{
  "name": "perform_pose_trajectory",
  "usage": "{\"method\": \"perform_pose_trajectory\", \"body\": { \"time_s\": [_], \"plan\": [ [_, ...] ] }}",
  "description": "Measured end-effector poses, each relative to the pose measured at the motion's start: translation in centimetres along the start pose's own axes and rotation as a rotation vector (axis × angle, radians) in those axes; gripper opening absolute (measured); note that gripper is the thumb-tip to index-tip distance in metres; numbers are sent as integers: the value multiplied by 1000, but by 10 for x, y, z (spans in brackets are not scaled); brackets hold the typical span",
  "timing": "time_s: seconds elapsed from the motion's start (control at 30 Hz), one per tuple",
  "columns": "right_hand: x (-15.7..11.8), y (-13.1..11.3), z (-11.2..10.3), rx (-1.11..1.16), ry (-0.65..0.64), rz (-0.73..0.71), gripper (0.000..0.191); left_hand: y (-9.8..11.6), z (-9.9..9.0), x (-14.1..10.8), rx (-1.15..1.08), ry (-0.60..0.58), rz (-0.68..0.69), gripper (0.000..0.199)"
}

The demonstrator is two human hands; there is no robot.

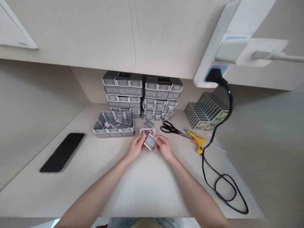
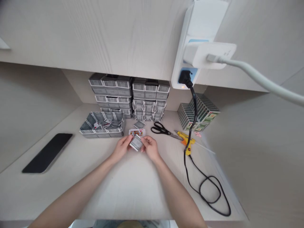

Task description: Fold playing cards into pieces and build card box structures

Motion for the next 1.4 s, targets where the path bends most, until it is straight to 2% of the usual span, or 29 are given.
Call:
{"method": "perform_pose_trajectory", "body": {
  "time_s": [0.1, 0.27, 0.47, 0.53, 0.67, 0.73, 0.8, 0.87, 0.97, 1.03, 1.1, 1.23, 1.4],
  "plan": [
    [1, 4, 1, 28, -1, 39, 34, 4, -1, 1, -58, -7, -12, 42],
    [0, 4, 11, -50, -89, 25, 32, 5, -5, 3, -23, 0, -3, 39],
    [-5, 4, 23, -76, -194, 27, 29, -6, 7, 3, -43, -113, -56, 43],
    [-8, 3, 24, -70, -211, 34, 29, -4, 3, 3, 56, -56, -10, 41],
    [-13, 6, 31, -30, -247, 87, 32, 12, -11, -1, 393, 132, 139, 31],
    [-14, 8, 29, -50, -182, 99, 35, 16, -10, -4, 506, 152, 179, 29],
    [-14, 8, 21, -119, -55, 63, 37, 16, -8, -6, 548, 154, 182, 28],
    [-15, 4, 16, -184, 55, -5, 36, 12, -4, -9, 511, 146, 144, 30],
    [-17, 4, 14, -183, 129, -72, 33, -3, 5, -12, 333, 89, 6, 34],
    [-17, 5, 15, -147, 146, -88, 32, -12, 10, -13, 228, 60, -80, 40],
    [-18, 5, 16, -130, 146, -100, 31, -14, 11, -14, 171, 72, -106, 42],
    [-15, 5, 20, -143, 104, -66, 31, -9, 6, -14, 199, 152, -37, 41],
    [-9, 8, 17, -125, 96, 42, 35, -7, 5, -14, 320, 175, -5, 38]
  ]
}}
Point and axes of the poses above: each hand's wrist, its own x-axis towards the middle knuckle, its own z-axis out of the palm, y = z × x, the point moved 10 cm from there along x, towards the middle knuckle
